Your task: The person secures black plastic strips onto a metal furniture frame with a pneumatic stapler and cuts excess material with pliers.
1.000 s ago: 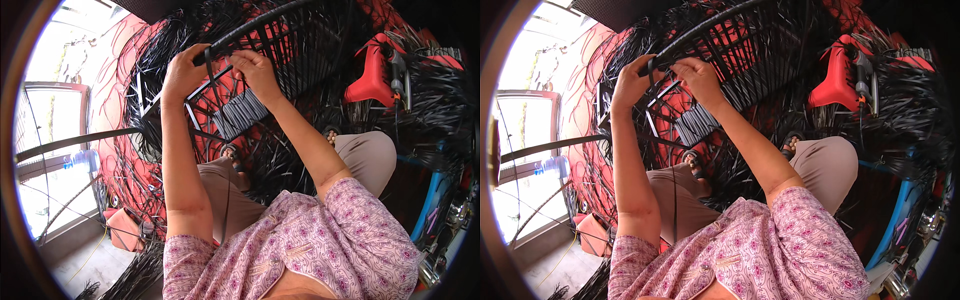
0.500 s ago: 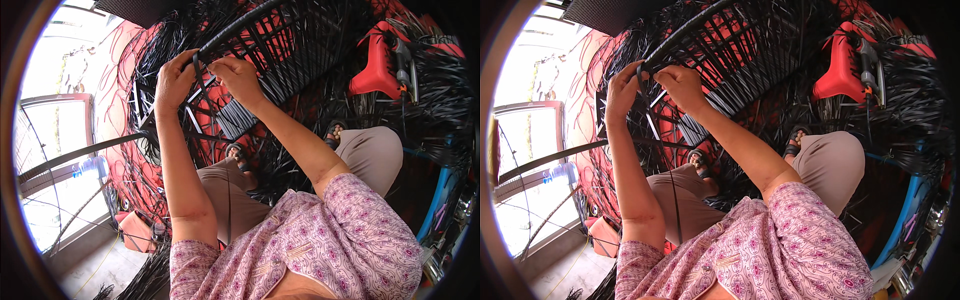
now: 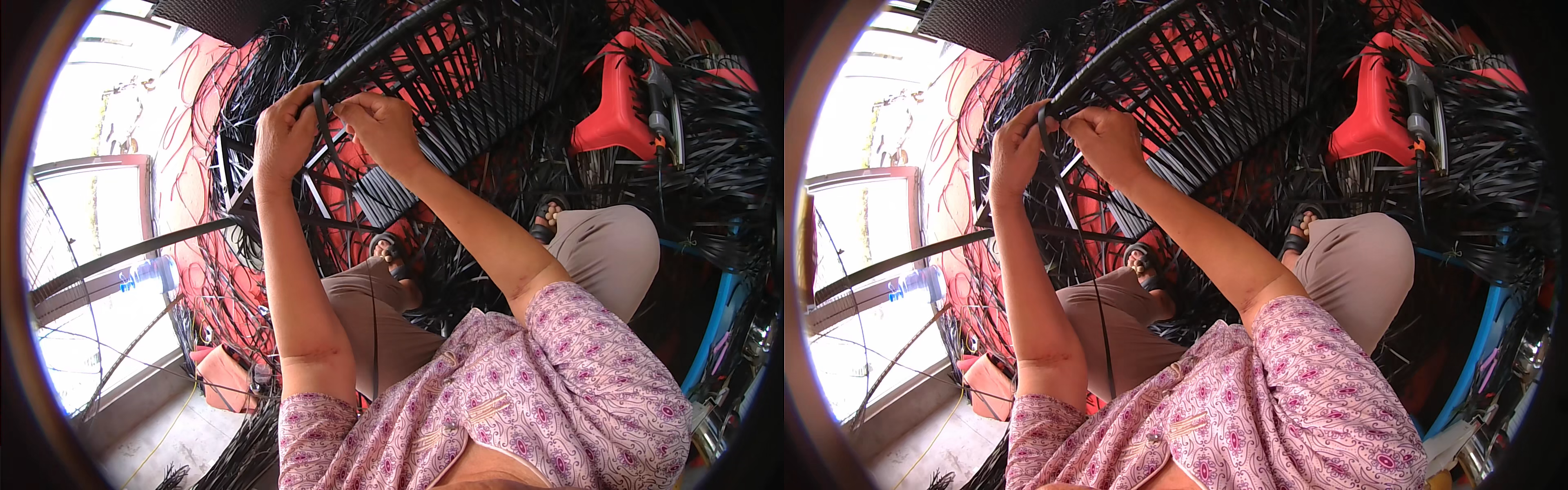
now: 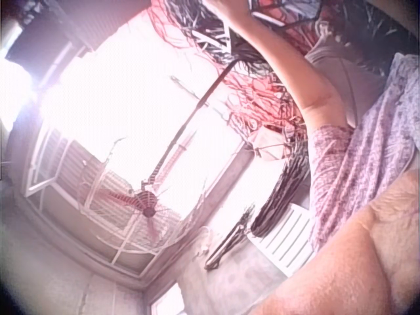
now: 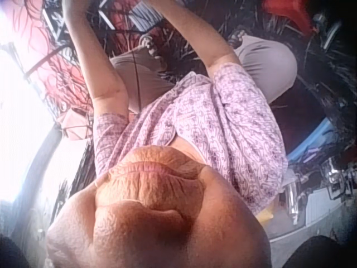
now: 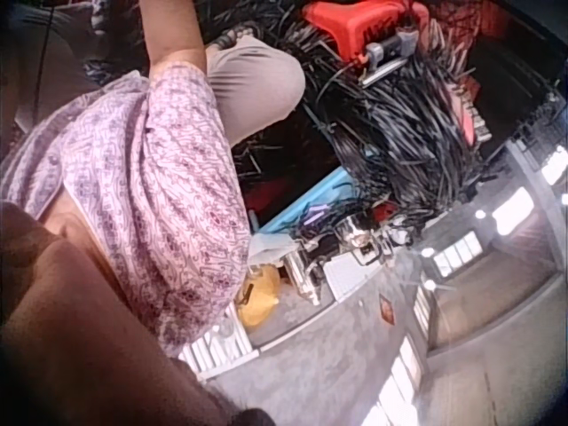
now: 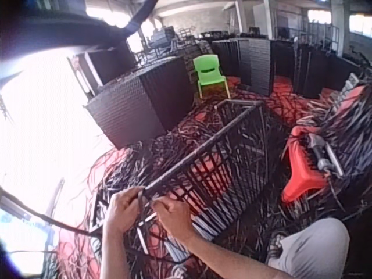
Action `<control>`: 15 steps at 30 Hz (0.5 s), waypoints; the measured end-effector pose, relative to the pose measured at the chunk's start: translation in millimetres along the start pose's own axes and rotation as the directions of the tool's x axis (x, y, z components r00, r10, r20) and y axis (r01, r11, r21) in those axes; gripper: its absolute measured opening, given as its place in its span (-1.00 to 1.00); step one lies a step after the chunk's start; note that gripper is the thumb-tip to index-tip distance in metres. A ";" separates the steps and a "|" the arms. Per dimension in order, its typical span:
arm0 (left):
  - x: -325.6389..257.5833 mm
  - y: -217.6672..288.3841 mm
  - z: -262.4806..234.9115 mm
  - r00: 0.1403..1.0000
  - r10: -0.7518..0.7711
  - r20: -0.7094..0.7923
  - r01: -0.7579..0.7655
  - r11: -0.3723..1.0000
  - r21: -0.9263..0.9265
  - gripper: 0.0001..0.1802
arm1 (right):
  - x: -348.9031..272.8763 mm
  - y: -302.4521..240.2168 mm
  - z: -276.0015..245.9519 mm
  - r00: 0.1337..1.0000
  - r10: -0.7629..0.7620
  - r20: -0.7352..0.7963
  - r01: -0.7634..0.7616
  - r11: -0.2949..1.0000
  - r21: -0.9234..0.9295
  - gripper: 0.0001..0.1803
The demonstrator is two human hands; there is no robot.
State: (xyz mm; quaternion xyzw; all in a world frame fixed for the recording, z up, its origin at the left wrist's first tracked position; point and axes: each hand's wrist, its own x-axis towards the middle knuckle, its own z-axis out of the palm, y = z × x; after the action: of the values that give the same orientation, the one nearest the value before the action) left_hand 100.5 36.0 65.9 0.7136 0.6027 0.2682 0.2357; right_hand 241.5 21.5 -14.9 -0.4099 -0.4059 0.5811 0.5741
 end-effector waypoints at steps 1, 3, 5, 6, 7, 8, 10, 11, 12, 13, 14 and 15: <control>0.1 -1.4 1.2 0.999 0.028 -0.018 -0.028 1.000 0.012 -0.67 | 0.3 0.4 -0.2 1.000 0.000 0.000 0.000 1.000 -0.007 -0.76; -0.9 -4.7 2.5 0.995 0.081 -0.054 -0.079 0.996 0.041 -0.66 | -0.2 1.4 1.1 1.000 0.002 0.004 -0.002 1.000 -0.017 -0.76; -1.5 -4.7 1.8 0.995 0.085 -0.060 -0.079 0.992 0.099 -0.66 | 1.1 3.7 2.9 0.999 -0.040 -0.010 0.039 0.997 -0.061 -0.76; -1.3 -4.0 1.8 0.994 0.089 -0.062 -0.080 0.989 0.127 -0.66 | 2.0 5.5 3.7 0.998 -0.062 -0.017 0.060 0.995 -0.084 -0.75; -1.1 -2.7 1.7 0.994 0.091 -0.068 -0.081 0.987 0.143 -0.67 | 2.3 7.1 4.4 0.997 -0.075 -0.020 0.073 0.993 -0.094 -0.75; -0.7 0.5 3.2 0.993 0.094 -0.074 -0.081 0.985 0.155 -0.67 | 2.3 6.1 3.3 0.996 -0.089 -0.024 0.086 0.991 -0.107 -0.74; 0.4 -1.9 5.1 0.981 0.162 -0.105 -0.136 0.966 0.218 -0.67 | 1.6 4.1 4.1 0.994 -0.100 -0.047 0.093 0.985 -0.143 -0.74; 3.8 -8.6 5.9 0.976 0.198 -0.093 -0.172 0.957 0.235 -0.65 | -1.2 -2.1 0.4 0.985 -0.160 -0.062 0.140 0.958 -0.251 -0.75; 5.7 -6.9 6.1 0.991 0.118 -0.054 -0.103 0.967 0.231 -0.64 | -3.4 -4.9 -4.2 0.976 -0.210 -0.064 0.184 0.941 -0.284 -0.75; 6.1 -11.4 6.4 0.994 0.097 -0.058 -0.083 0.975 0.206 -0.63 | -4.9 -6.2 -7.9 0.962 -0.263 -0.065 0.228 0.916 -0.331 -0.75; 5.5 -18.8 7.3 0.996 0.070 -0.063 -0.058 0.982 0.180 -0.63 | -4.7 -1.6 -11.4 0.937 -0.342 -0.072 0.287 0.871 -0.399 -0.77; 2.3 -24.6 4.2 0.996 0.039 -0.074 -0.027 0.987 0.159 -0.63 | -3.5 -0.5 -18.1 0.907 -0.417 -0.062 0.344 0.817 -0.463 -0.79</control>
State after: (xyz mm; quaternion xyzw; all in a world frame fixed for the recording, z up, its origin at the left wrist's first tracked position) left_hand 85.6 42.2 46.8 0.7291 0.6188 0.2509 0.1504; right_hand 258.8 18.0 -20.5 -0.4852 -0.5531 0.3115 0.6014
